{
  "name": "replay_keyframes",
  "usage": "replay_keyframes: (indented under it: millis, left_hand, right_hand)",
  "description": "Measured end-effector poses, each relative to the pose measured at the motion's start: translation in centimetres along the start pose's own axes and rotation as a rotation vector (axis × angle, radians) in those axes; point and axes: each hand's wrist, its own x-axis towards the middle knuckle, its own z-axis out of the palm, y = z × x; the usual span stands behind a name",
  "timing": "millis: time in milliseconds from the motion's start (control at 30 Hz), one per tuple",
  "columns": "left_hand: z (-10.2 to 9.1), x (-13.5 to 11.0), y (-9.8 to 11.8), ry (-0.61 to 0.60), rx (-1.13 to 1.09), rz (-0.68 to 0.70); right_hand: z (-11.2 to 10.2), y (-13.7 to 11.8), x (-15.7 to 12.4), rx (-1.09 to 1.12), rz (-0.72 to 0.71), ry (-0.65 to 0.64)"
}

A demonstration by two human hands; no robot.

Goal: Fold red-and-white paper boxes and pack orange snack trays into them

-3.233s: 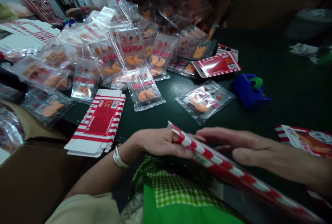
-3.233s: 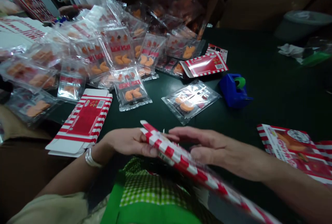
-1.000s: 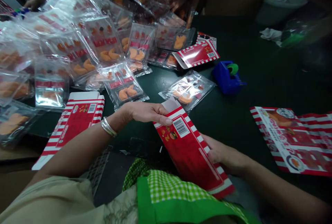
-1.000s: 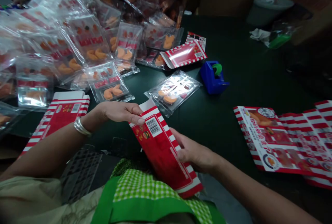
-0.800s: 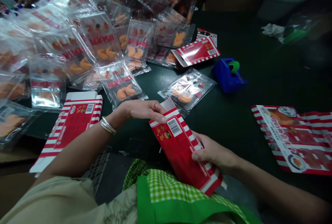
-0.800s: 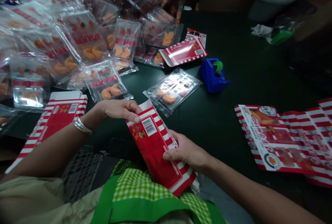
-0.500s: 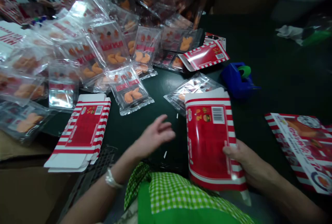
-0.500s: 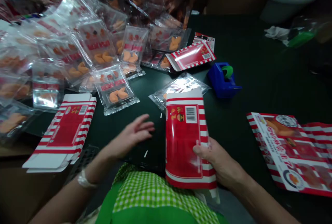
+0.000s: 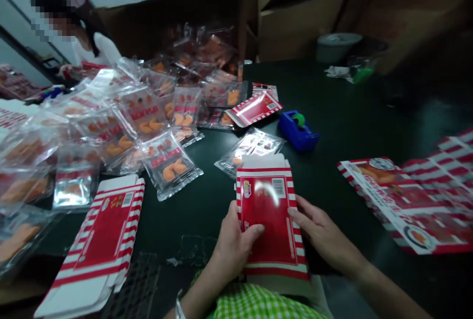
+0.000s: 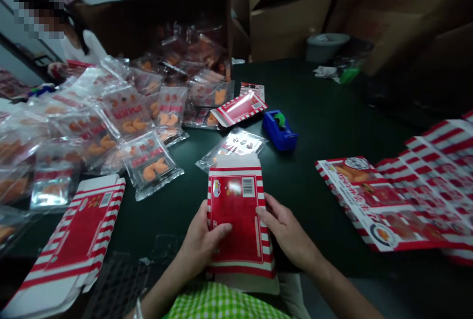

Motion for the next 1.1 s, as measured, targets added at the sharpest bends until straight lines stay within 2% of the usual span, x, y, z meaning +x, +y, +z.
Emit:
replay_keyframes:
  millis: [100, 233, 400, 467, 533, 633, 767, 867, 933, 1000, 1100]
  left_hand:
    - [-0.9, 0.3, 0.8, -0.051, 0.104, 0.005]
    - [-1.3, 1.5, 1.0, 0.023, 0.201, 0.092]
    - [-0.8, 1.1, 0.0, -0.097, 0.178, 0.074]
    - [-0.9, 1.3, 0.1, -0.076, 0.212, 0.079]
    - [-1.1, 2.1, 0.3, -0.003, 0.216, 0.068]
    - [-1.6, 3.5, 0.4, 0.039, 0.024, 0.025]
    - [-2.7, 3.9, 0.4, -0.114, -0.245, -0.065]
    - [-3.7, 3.3, 0.8, -0.245, -0.256, -0.093]
    - [-4.1, 3.1, 1.1, -0.29, -0.21, -0.108]
    - [-4.0, 3.1, 1.4, -0.266, -0.149, -0.101]
    - [-3.2, 3.3, 1.4, -0.106, -0.036, 0.004]
  right_hand:
    - [0.7, 0.5, -0.2, 0.056, -0.05, -0.022]
    - [1.0, 0.7, -0.4, 0.107, -0.025, -0.01]
    - [0.6, 0.9, 0.4, 0.238, 0.014, 0.079]
    - [0.9, 1.1, 0.9, 0.298, 0.036, 0.086]
    - [1.3, 1.1, 1.3, 0.309, 0.055, 0.095]
    - [1.4, 0.5, 1.5, 0.28, 0.073, 0.089]
    - [1.0, 0.1, 1.4, 0.266, 0.021, 0.038]
    - [0.8, 0.4, 1.1, 0.195, 0.003, 0.023]
    - [0.7, 0.6, 0.9, 0.1, 0.012, 0.013]
    - [0.6, 0.6, 0.8, -0.039, -0.024, 0.043]
    - [0.5, 0.5, 0.6, -0.218, -0.142, 0.123]
